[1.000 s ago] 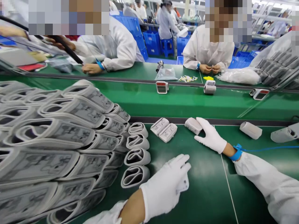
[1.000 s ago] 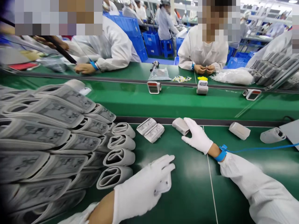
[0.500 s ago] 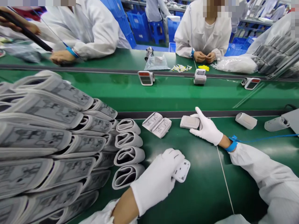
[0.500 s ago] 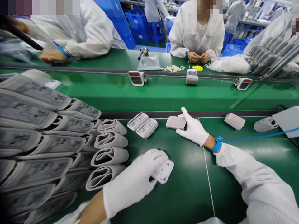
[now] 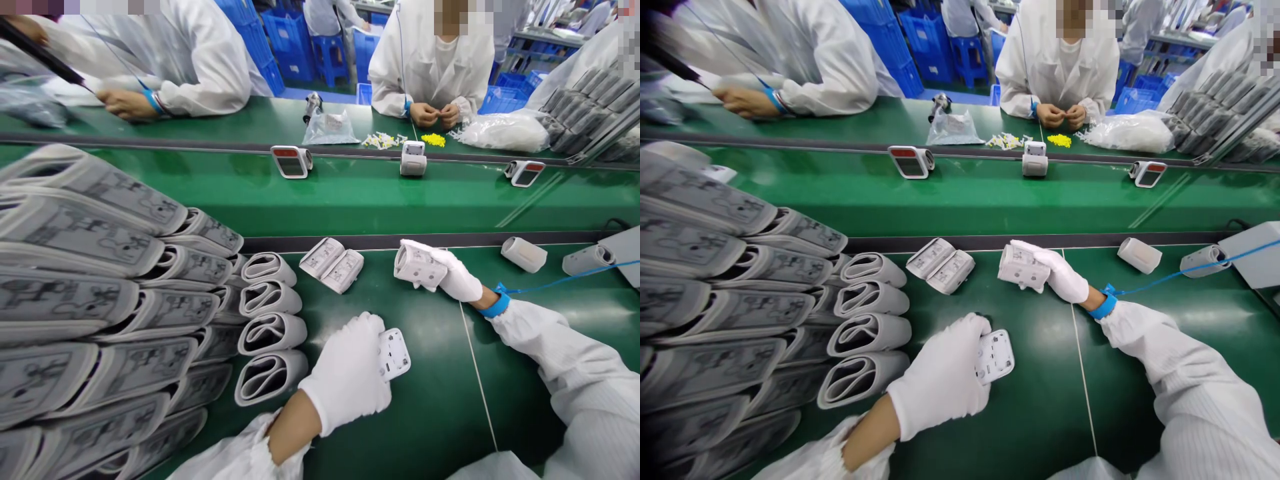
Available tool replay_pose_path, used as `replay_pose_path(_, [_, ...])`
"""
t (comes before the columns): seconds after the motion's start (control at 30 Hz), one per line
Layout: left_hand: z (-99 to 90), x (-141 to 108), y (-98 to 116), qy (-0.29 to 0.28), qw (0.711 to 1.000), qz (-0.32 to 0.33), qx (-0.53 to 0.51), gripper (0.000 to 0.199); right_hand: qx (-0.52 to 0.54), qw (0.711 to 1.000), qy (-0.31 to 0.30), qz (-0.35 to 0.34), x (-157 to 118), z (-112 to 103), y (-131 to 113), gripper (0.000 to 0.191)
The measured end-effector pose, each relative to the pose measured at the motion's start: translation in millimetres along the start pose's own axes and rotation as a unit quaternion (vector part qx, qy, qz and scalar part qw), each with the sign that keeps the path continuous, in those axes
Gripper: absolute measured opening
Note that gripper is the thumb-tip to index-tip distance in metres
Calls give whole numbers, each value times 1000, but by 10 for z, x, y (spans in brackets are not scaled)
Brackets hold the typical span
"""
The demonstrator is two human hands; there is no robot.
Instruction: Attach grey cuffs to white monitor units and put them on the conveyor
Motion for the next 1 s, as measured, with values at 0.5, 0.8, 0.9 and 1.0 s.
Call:
replay_pose_path(0.5, [86,89,35,102,982,26,-159,36,172,976,-107,78,-81,98,-6,83])
replay_pose_path(0.8, [242,188,-148,191,870,-79,-448,38,174,977,-106,72,-76,155,31,85])
replay_pose_path(0.9, [266,220,-195,231,875,-82,-417,29,180,976,-97,68,-18,124,43,83])
replay_pose_path(1.0, [279,255,-211,242,876,-75,-411,30,198,977,-71,41,65,100,80,79])
Point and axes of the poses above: each hand's wrist, its own x-axis towards the middle knuckle, its own z-axis out of the palm, y = z × x, the point moved 1 cm from there along x, towards the middle knuckle, and after that the axes turned 13 degrees about x, right-handed, at the moved point
